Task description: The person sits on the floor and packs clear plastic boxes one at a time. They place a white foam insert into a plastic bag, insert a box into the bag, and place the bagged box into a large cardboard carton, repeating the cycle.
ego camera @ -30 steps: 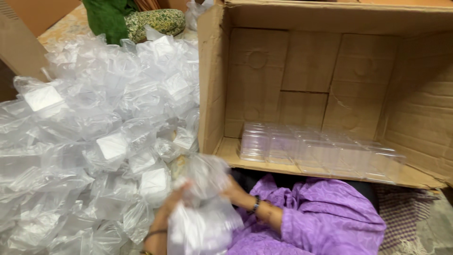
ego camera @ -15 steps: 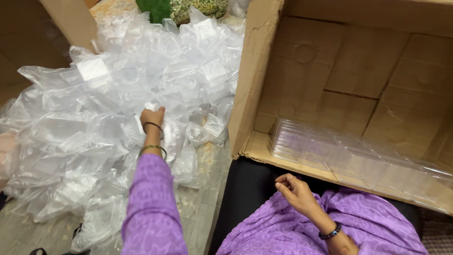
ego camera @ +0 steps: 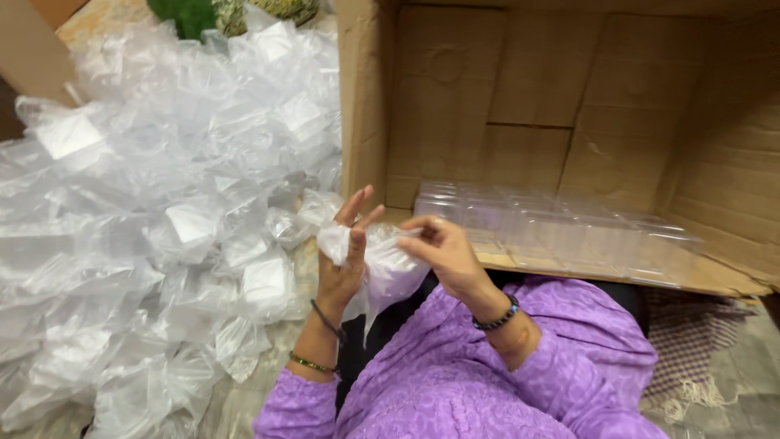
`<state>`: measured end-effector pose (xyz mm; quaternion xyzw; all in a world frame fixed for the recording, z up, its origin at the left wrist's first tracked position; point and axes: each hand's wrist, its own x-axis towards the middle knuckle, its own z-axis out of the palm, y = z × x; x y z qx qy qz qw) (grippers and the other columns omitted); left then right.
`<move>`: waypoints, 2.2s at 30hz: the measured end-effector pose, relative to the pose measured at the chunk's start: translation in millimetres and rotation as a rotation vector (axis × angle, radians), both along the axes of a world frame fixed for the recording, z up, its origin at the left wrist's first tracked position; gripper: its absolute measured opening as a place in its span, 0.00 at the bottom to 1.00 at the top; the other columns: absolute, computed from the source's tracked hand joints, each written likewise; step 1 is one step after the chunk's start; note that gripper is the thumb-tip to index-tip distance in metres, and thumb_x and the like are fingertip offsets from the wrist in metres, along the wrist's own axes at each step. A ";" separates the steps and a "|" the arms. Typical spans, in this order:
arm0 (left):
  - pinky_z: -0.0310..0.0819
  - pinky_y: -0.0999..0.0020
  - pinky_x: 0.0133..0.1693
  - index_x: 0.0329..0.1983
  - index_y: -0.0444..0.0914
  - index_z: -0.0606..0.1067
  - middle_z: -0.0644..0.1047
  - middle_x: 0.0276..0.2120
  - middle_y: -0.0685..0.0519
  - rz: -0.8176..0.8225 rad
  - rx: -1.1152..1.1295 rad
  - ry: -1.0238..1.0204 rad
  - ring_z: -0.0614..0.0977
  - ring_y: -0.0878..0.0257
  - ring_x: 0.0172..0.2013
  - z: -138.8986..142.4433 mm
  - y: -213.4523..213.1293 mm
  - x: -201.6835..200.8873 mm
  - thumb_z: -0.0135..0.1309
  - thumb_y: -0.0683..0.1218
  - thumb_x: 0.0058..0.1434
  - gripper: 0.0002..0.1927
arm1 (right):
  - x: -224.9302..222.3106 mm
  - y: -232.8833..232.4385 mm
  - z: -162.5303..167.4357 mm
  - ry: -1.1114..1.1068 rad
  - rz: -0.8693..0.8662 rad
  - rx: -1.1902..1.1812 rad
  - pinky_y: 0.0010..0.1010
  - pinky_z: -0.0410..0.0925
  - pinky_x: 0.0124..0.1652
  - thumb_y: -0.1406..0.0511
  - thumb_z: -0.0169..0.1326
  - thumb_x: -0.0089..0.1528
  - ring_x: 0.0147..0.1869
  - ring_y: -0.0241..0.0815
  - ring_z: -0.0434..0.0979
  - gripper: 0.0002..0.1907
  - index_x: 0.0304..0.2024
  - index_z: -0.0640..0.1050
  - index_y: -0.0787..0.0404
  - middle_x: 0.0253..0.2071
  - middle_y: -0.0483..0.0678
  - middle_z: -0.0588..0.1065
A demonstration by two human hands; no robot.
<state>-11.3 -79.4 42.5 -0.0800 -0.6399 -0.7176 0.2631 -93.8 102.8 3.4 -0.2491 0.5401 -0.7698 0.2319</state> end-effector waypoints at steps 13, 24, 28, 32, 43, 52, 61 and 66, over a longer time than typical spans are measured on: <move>0.65 0.64 0.66 0.67 0.33 0.70 0.72 0.68 0.48 -0.200 -0.391 0.026 0.73 0.59 0.67 -6.2 52.9 -1.4 0.56 0.60 0.67 0.33 | 1.5 75.6 -1.4 -0.078 -0.056 0.023 0.27 0.71 0.50 0.70 0.61 0.65 0.50 0.37 0.77 0.18 0.55 0.76 0.73 0.46 0.49 0.79; 0.73 0.75 0.30 0.35 0.31 0.81 0.81 0.26 0.54 0.011 -0.170 -0.343 0.79 0.71 0.28 -42.7 74.6 14.2 0.68 0.46 0.59 0.12 | 20.1 94.2 -15.9 0.013 -0.066 0.064 0.21 0.71 0.43 0.69 0.58 0.61 0.42 0.28 0.76 0.14 0.50 0.78 0.63 0.38 0.41 0.78; 0.70 0.74 0.28 0.32 0.30 0.78 0.79 0.25 0.53 0.014 -0.134 -0.368 0.76 0.71 0.27 -40.6 74.0 9.6 0.71 0.45 0.58 0.15 | 21.9 88.2 -19.9 0.051 -0.179 -0.041 0.22 0.65 0.39 0.70 0.60 0.71 0.39 0.30 0.71 0.08 0.45 0.80 0.73 0.37 0.44 0.77; 0.74 0.77 0.32 0.40 0.32 0.84 0.83 0.30 0.56 -0.033 -0.077 -0.393 0.80 0.73 0.30 -31.8 75.4 8.0 0.67 0.47 0.58 0.14 | 27.9 87.2 -11.4 -0.042 -0.267 -0.087 0.23 0.70 0.43 0.69 0.59 0.65 0.41 0.31 0.76 0.10 0.47 0.79 0.68 0.38 0.44 0.79; 0.67 0.77 0.27 0.34 0.32 0.81 0.77 0.24 0.59 0.044 -0.111 -0.351 0.73 0.75 0.25 -31.5 91.7 4.7 0.67 0.50 0.61 0.15 | 30.5 96.3 -0.3 0.018 -0.259 0.007 0.23 0.69 0.38 0.68 0.60 0.65 0.37 0.30 0.74 0.08 0.44 0.82 0.67 0.35 0.42 0.79; 0.68 0.77 0.27 0.31 0.33 0.80 0.77 0.24 0.60 0.028 -0.142 -0.330 0.74 0.75 0.26 -38.4 101.7 8.2 0.65 0.51 0.62 0.15 | 36.2 104.9 -19.8 0.177 -0.337 -0.043 0.20 0.66 0.39 0.69 0.60 0.66 0.40 0.28 0.71 0.05 0.39 0.81 0.67 0.39 0.41 0.76; 0.74 0.76 0.36 0.46 0.33 0.84 0.83 0.35 0.54 -0.097 -0.002 -0.416 0.80 0.71 0.34 -31.5 102.1 7.7 0.63 0.47 0.63 0.14 | 39.3 113.5 -1.7 -0.067 -0.191 -0.094 0.23 0.71 0.49 0.69 0.59 0.61 0.49 0.31 0.77 0.13 0.49 0.78 0.62 0.45 0.44 0.78; 0.75 0.78 0.41 0.48 0.34 0.82 0.84 0.39 0.57 -0.216 -0.050 -0.310 0.81 0.73 0.38 -26.6 104.7 5.6 0.62 0.47 0.63 0.14 | 26.8 117.0 3.7 -0.104 -0.060 -0.058 0.24 0.71 0.52 0.68 0.58 0.63 0.50 0.32 0.78 0.12 0.49 0.79 0.61 0.46 0.48 0.79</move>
